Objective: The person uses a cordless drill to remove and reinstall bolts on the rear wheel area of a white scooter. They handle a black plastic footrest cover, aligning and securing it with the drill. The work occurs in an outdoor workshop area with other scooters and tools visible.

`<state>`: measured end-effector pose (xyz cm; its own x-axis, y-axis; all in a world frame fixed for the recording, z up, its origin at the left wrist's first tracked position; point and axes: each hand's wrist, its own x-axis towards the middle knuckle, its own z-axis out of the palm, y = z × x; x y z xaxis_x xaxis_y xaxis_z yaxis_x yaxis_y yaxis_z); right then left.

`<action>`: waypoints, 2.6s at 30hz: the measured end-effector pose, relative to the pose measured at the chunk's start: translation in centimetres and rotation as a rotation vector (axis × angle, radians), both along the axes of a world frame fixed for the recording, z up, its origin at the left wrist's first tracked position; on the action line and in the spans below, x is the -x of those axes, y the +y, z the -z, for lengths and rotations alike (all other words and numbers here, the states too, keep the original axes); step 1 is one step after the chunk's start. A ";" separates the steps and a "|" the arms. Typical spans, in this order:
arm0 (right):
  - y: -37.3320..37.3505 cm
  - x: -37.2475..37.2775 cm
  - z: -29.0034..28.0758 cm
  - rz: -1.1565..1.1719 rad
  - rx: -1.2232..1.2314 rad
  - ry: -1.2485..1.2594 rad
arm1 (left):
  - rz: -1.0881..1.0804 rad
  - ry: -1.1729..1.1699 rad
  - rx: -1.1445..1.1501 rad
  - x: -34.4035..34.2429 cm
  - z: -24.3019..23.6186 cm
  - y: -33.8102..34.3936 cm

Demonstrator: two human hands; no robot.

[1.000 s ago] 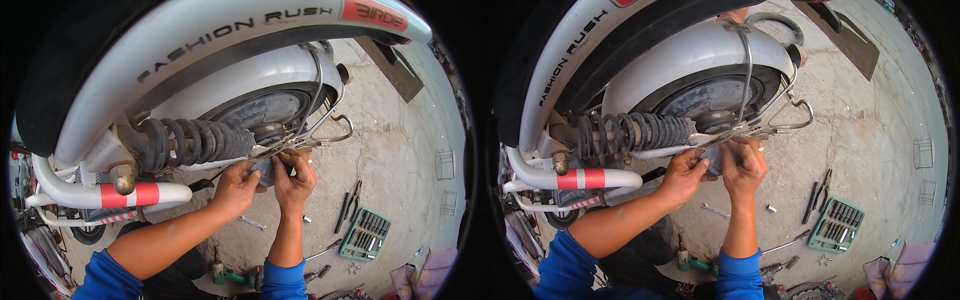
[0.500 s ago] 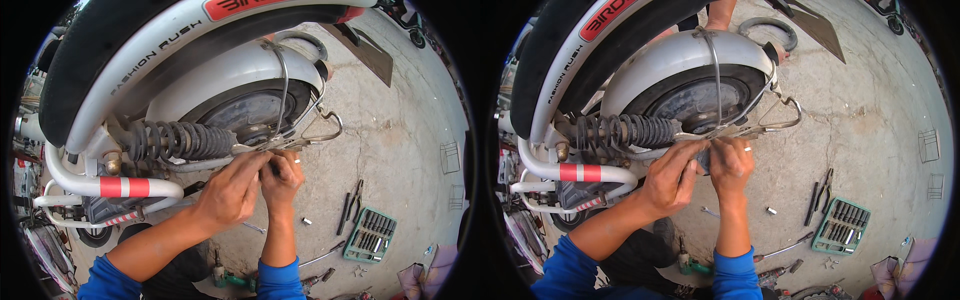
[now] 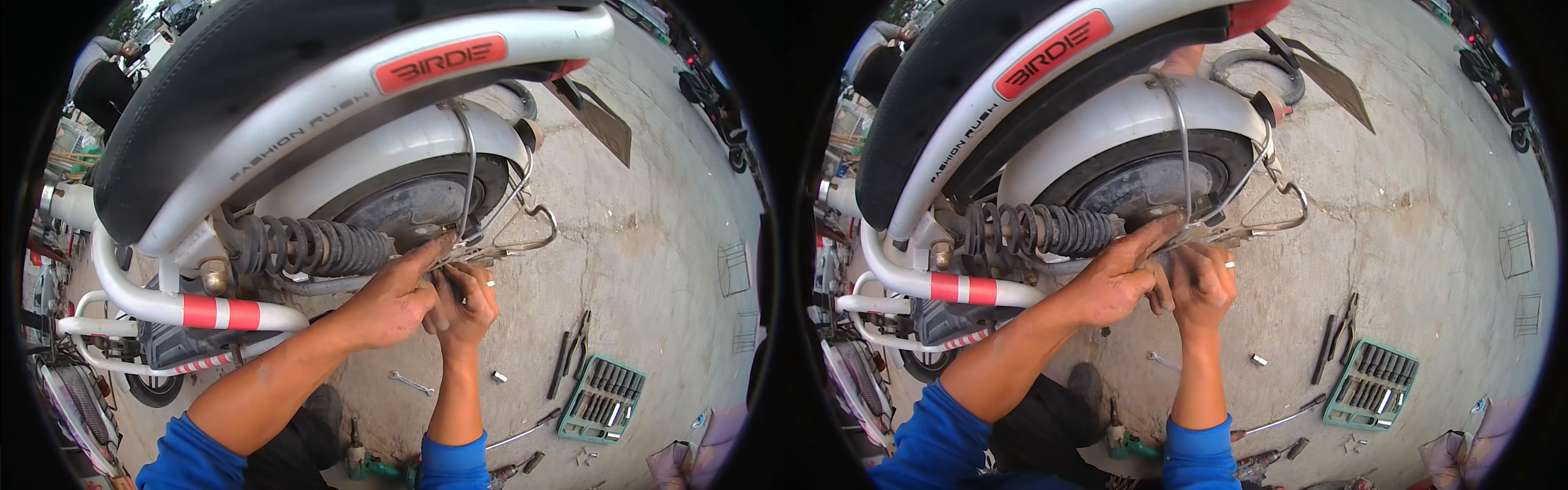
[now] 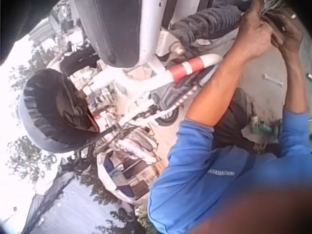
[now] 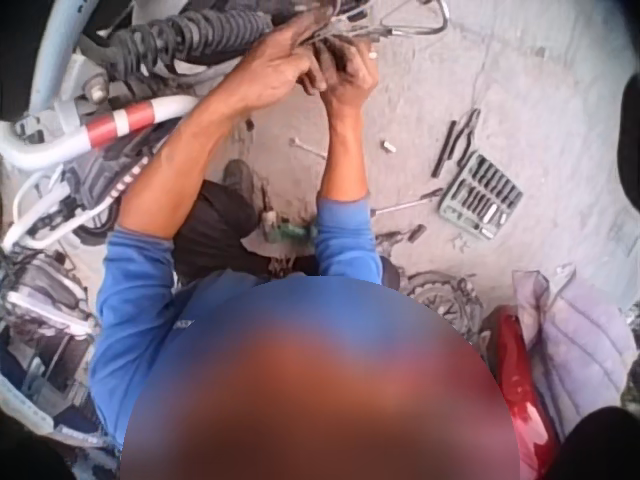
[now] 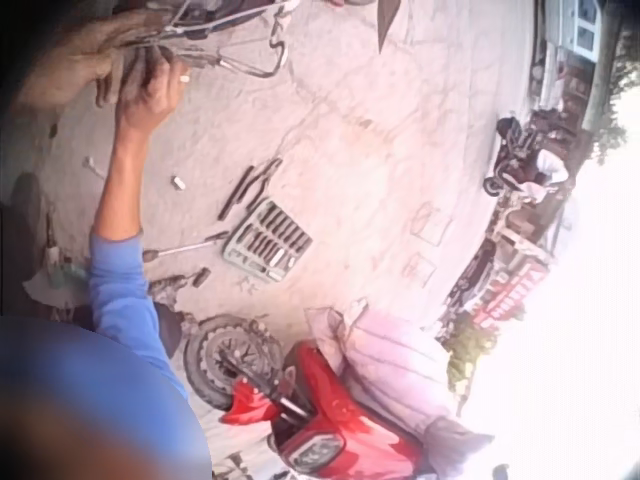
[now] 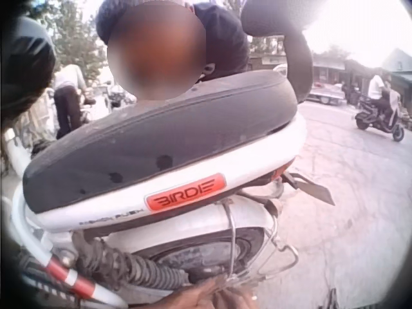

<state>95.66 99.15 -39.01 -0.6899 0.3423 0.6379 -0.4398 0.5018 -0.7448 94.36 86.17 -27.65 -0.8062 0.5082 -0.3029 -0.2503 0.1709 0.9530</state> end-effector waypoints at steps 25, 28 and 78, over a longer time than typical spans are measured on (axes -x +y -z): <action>-0.1 0.1 -0.7 -0.012 -0.053 -0.023 | -0.006 0.148 -0.136 0.4 3.3 -0.3; -0.5 -0.2 -1.0 0.014 -0.053 -0.048 | -0.023 0.215 -0.129 0.4 3.7 -0.1; 0.3 -0.4 -3.0 0.101 -0.440 -0.174 | -0.572 -0.401 -0.336 -2.9 7.8 1.0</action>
<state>96.05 99.50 -35.99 -0.7761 0.1366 0.6156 -0.2604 0.8197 -0.5102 97.25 87.12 -35.49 -0.8321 0.1625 -0.5303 -0.5495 -0.3714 0.7484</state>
